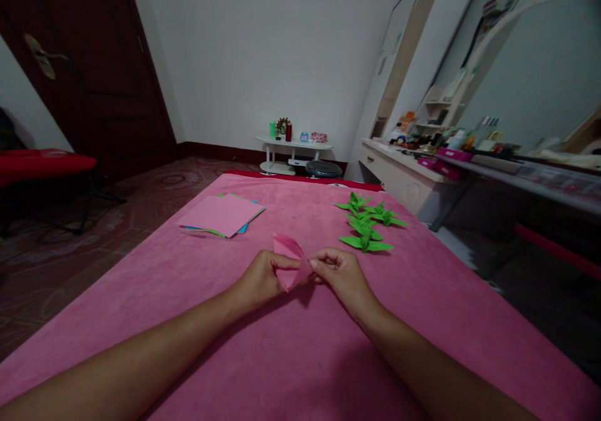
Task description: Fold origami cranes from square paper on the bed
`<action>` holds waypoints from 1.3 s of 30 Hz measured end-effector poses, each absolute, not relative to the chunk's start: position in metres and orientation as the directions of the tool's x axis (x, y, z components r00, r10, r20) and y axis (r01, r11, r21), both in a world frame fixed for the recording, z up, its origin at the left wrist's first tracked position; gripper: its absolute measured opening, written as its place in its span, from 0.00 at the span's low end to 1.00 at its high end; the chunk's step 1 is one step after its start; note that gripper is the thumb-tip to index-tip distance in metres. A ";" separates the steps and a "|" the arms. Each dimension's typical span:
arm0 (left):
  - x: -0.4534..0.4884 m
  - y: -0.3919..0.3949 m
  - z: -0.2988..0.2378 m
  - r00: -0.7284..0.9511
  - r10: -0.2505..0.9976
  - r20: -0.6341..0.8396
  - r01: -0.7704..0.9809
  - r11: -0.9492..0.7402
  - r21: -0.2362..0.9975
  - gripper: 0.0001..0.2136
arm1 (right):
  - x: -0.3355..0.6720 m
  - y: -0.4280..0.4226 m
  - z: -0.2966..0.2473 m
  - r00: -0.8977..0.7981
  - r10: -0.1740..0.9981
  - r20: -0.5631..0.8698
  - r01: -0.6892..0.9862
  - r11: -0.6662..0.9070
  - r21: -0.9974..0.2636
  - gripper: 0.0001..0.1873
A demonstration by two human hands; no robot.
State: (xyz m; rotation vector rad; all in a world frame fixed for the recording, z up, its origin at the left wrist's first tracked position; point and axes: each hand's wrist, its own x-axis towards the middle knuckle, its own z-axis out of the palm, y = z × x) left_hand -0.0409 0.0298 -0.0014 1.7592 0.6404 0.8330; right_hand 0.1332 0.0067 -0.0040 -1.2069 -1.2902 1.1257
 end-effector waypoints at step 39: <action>-0.041 0.031 -0.007 0.387 0.851 0.356 0.068 -0.412 0.909 0.15 | 0.123 -0.001 -0.005 -0.068 0.982 0.174 0.059 0.178 -0.982 0.14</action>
